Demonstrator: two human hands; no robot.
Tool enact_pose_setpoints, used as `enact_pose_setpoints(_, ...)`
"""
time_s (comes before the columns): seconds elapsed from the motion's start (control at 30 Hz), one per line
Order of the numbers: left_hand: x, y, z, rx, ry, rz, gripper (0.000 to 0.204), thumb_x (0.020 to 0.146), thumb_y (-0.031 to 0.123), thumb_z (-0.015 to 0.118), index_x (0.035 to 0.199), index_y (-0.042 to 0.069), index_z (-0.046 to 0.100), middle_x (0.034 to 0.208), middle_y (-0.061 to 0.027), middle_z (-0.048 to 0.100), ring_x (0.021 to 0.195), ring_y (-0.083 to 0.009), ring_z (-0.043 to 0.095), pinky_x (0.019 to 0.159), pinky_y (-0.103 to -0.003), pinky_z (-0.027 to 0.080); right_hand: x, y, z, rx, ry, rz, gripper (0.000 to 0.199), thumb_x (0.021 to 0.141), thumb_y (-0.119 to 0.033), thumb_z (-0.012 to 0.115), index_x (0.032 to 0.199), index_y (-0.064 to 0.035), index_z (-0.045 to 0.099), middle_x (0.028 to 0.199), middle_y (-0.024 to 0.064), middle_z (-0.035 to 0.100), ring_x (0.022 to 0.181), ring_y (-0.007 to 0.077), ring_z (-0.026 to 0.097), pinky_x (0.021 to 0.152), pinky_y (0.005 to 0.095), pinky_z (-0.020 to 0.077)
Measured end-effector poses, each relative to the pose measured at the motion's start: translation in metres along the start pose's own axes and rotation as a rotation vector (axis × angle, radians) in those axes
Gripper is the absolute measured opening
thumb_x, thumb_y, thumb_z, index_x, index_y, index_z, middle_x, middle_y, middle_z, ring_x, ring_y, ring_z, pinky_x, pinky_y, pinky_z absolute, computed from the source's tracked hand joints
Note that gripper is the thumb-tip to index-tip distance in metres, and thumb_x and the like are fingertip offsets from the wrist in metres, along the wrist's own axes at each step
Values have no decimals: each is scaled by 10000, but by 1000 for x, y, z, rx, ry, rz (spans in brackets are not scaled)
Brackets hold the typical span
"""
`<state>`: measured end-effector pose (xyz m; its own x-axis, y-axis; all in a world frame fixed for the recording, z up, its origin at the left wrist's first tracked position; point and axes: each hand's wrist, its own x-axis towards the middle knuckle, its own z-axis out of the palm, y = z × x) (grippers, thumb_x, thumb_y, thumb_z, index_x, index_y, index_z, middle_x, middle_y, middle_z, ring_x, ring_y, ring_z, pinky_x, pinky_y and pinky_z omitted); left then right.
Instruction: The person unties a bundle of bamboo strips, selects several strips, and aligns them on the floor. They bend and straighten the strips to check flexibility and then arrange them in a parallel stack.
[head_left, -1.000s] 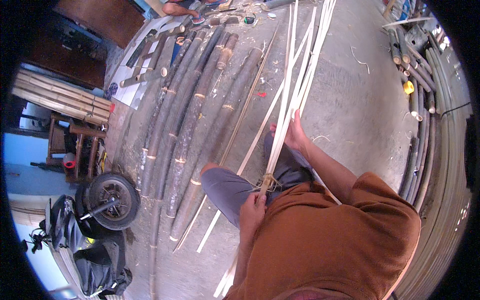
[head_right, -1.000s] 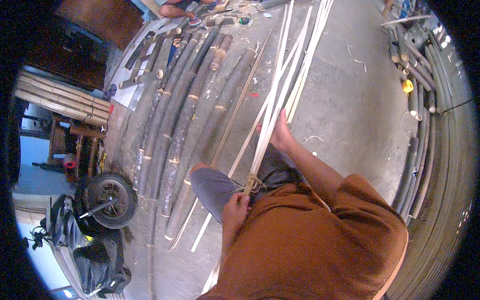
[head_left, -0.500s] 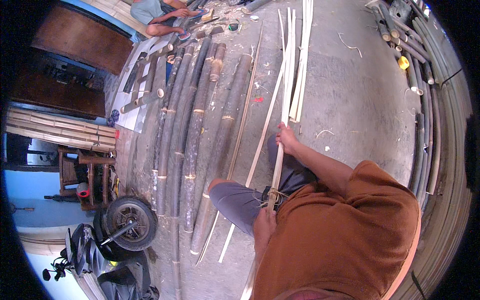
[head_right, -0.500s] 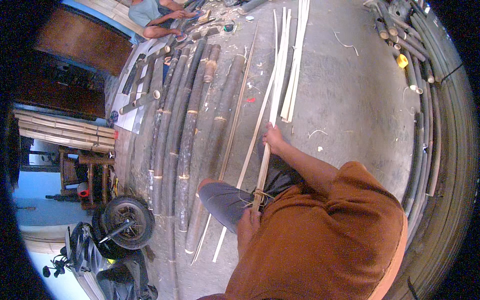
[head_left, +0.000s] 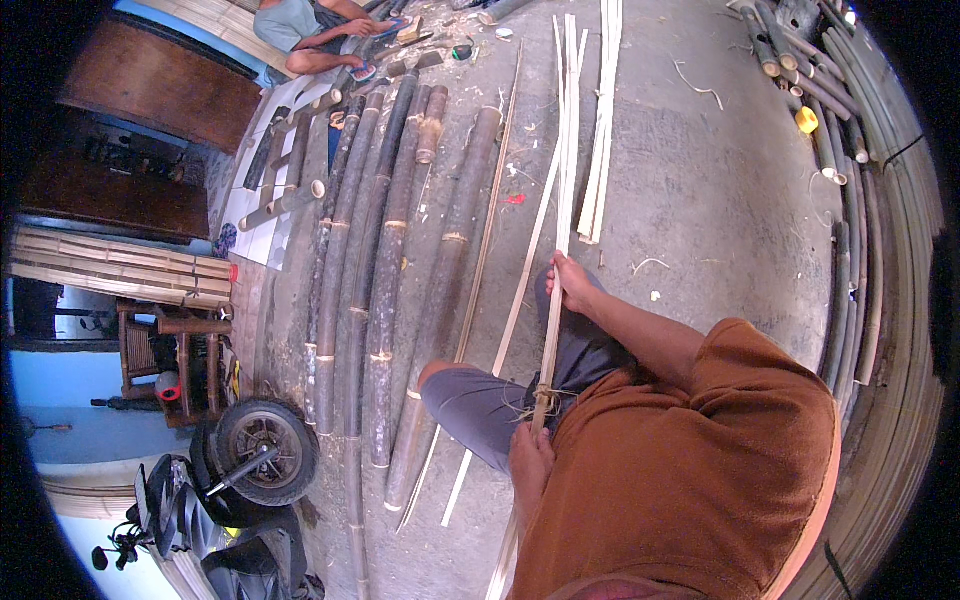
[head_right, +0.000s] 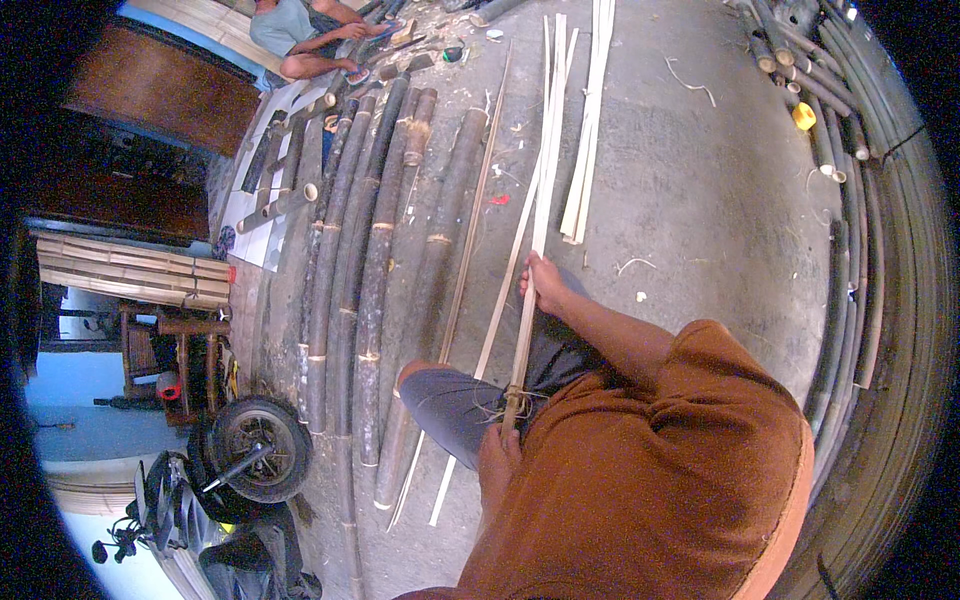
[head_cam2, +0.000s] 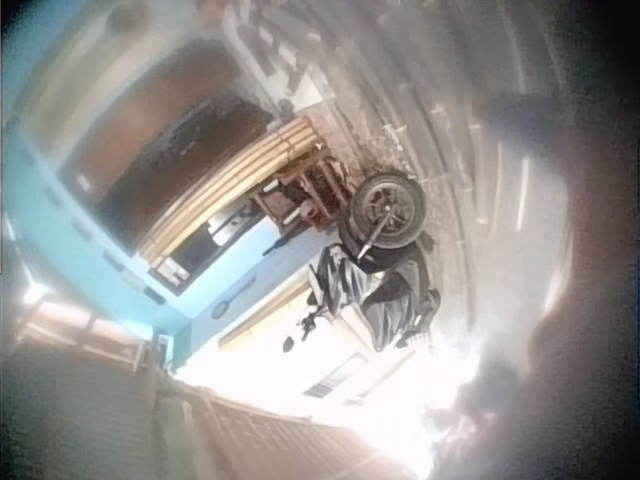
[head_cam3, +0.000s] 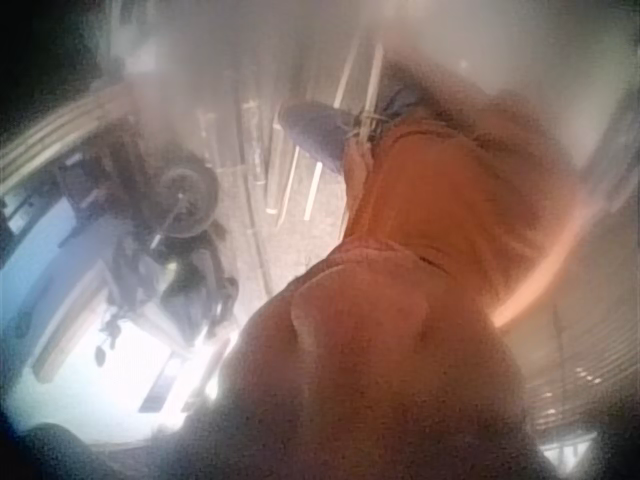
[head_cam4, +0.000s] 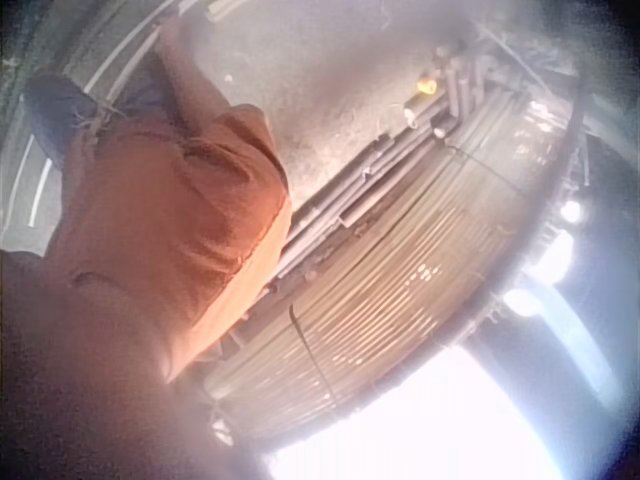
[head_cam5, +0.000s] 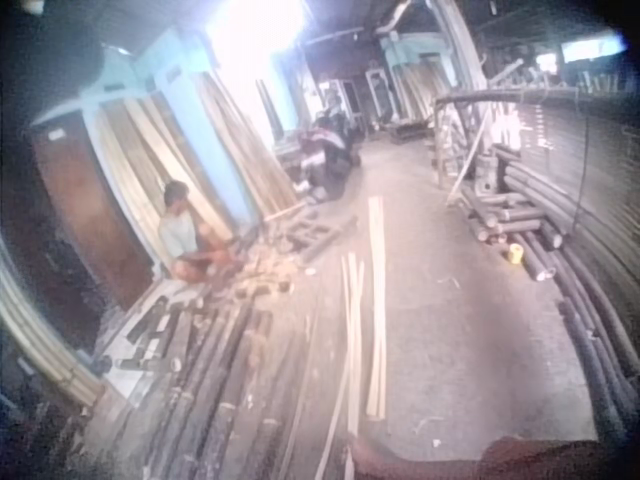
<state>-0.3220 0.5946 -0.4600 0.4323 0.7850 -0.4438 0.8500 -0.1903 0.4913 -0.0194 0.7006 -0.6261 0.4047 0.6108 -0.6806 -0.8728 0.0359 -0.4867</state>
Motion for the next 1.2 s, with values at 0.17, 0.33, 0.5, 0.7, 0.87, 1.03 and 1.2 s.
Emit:
enact_pose_setpoints(0.17, -2, 9, -6, -45, 9, -7, 251, 924, 208, 561, 1066, 5, 523, 985, -264, 626, 936, -448, 590, 798, -511, 454, 2, -3, -2, -91, 37, 7, 195, 1021, -324, 435, 1060, -133, 416, 732, 34, 506, 544, 164, 517, 491, 337, 483)
enact_pose_setpoints(0.33, -1, 10, -6, 1, 26, -14, 252, 927, 215, 558, 1071, 13, 512, 947, -268, 639, 884, -470, 607, 745, -531, 462, -9, -6, 6, -233, 76, -65, 248, 1008, -226, 468, 1199, -129, 341, 813, 46, 563, 635, 164, 592, 554, 350, 528)
enact_pose_setpoints(0.5, -1, 2, -2, 19, 48, -1, 263, 924, 234, 569, 1066, 21, 508, 929, -266, 644, 863, -473, 614, 730, -533, 467, -10, -8, 6, -228, 49, -99, 307, 968, -147, 493, 1216, -125, 314, 816, 89, 574, 598, 184, 605, 500, 340, 536)
enact_pose_setpoints(0.7, -3, 7, -6, -7, 49, -25, 284, 943, 281, 557, 1083, 36, 527, 908, -264, 658, 860, -478, 623, 716, -537, 477, -16, -14, 6, -294, 10, -93, 238, 995, -181, 477, 1188, -111, 357, 875, 70, 596, 693, 181, 636, 597, 356, 550)
enact_pose_setpoints(0.87, 3, 14, -19, -44, -11, -68, 327, 963, 339, 524, 1098, 43, 560, 923, -255, 667, 887, -469, 632, 720, -522, 489, -20, -24, 7, -297, -6, -258, 200, 997, -164, 474, 1159, -77, 395, 862, 88, 623, 671, 180, 634, 602, 332, 538)
enact_pose_setpoints(1.03, 19, -9, -12, -196, 33, 6, 332, 958, 345, 536, 1010, 23, 596, 845, -208, 668, 803, -405, 660, 690, -459, 498, -12, -34, 25, -462, -52, -677, 214, 995, -199, 521, 1137, -53, 456, 793, 89, 666, 648, 153, 620, 582, 291, 503)
enact_pose_setpoints(1.2, 51, 6, -15, -377, -110, -81, 322, 951, 309, 577, 962, -12, 597, 721, -125, 640, 632, -220, 638, 603, -359, 493, -5, -77, 21, -703, -96, -440, 316, 997, -256, 523, 1222, -35, 505, 947, 92, 672, 791, 130, 631, 674, 281, 509)
